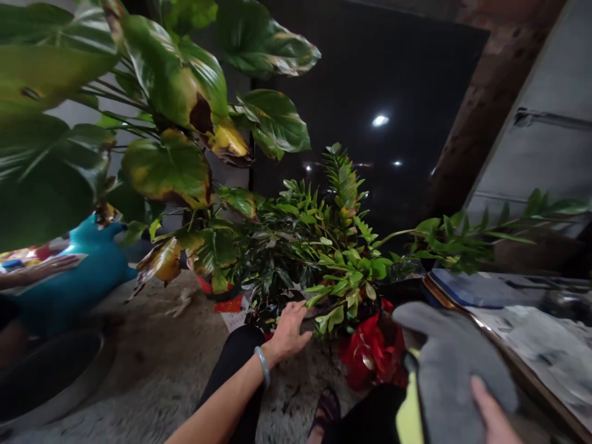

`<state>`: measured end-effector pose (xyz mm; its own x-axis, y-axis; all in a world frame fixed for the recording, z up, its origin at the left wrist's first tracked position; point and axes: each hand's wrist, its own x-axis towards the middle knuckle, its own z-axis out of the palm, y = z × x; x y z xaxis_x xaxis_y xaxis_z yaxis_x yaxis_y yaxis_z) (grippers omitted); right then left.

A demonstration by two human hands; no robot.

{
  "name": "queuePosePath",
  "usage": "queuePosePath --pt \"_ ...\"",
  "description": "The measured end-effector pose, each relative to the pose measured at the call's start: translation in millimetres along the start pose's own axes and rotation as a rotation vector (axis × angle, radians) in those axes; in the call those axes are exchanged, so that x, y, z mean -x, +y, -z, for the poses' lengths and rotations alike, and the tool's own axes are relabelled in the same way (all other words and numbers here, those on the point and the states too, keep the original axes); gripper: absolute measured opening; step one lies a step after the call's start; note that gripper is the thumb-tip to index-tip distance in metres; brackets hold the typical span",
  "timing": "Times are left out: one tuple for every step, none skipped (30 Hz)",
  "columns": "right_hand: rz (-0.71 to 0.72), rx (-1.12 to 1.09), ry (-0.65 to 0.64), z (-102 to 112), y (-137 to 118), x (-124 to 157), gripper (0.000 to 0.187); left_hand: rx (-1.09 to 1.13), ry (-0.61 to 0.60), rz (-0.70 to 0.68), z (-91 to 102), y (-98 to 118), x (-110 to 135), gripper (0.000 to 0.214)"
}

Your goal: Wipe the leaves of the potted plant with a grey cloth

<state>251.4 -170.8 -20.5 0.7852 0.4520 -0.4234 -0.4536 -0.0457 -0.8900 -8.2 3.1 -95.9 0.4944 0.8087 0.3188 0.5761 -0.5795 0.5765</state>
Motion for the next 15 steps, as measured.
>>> queuePosePath --pt "0.013 -0.071 -0.012 -12.5 -16.4 0.5 0.041 0.010 0.003 0.023 -1.8 -5.0 0.6 0.051" --pt "0.028 -0.142 -0.057 -27.1 -28.2 2.0 0.041 0.016 0.006 0.046 -3.8 -8.5 0.6 0.053" --pt "0.031 -0.206 -0.126 -42.7 -34.1 4.6 0.041 0.020 0.008 0.065 -6.0 -10.9 0.4 0.055" --pt "0.040 -0.234 -0.203 -57.8 -33.4 8.3 0.041 0.022 0.011 0.079 -8.3 -12.5 0.2 0.057" --pt "0.057 -0.222 -0.279 -71.1 -26.4 13.3 0.041 0.026 0.015 0.084 -10.9 -13.7 0.1 0.058" --pt "0.080 -0.183 -0.335 -81.2 -14.0 19.3 0.041 0.031 0.021 0.082 -13.4 -14.5 0.1 0.059" --pt "0.114 -0.120 -0.367 -87.2 2.4 25.8 0.041 0.037 0.027 0.075 -15.7 -15.2 0.4 0.057" --pt "0.139 -0.080 -0.395 -88.7 20.5 32.2 0.045 0.044 0.037 0.067 -17.8 -15.8 0.7 0.056" --pt "0.138 -0.047 -0.418 -85.9 38.1 37.7 0.048 0.050 0.054 0.058 -19.4 -16.4 1.2 0.053" --pt "0.128 -0.018 -0.431 -79.5 53.0 41.4 0.051 0.055 0.075 0.051 -20.5 -17.0 1.7 0.050" --pt "0.089 0.007 -0.424 -70.7 63.2 42.8 0.053 0.057 0.097 0.047 -21.1 -17.4 2.3 0.047" --pt "0.040 0.037 -0.397 -60.9 67.6 41.5 0.054 0.059 0.116 0.046 -21.2 -17.7 2.9 0.044" --pt "-0.007 0.065 -0.358 -51.7 65.5 37.8 0.056 0.061 0.129 0.044 -21.0 -17.8 3.5 0.043" --pt "-0.052 0.084 -0.311 -44.6 57.2 32.3 0.058 0.062 0.135 0.039 -20.6 -17.8 4.2 0.042" --pt "-0.082 0.080 -0.255 -40.9 43.8 25.7 0.060 0.060 0.137 0.032 -20.1 -17.5 5.0 0.042"
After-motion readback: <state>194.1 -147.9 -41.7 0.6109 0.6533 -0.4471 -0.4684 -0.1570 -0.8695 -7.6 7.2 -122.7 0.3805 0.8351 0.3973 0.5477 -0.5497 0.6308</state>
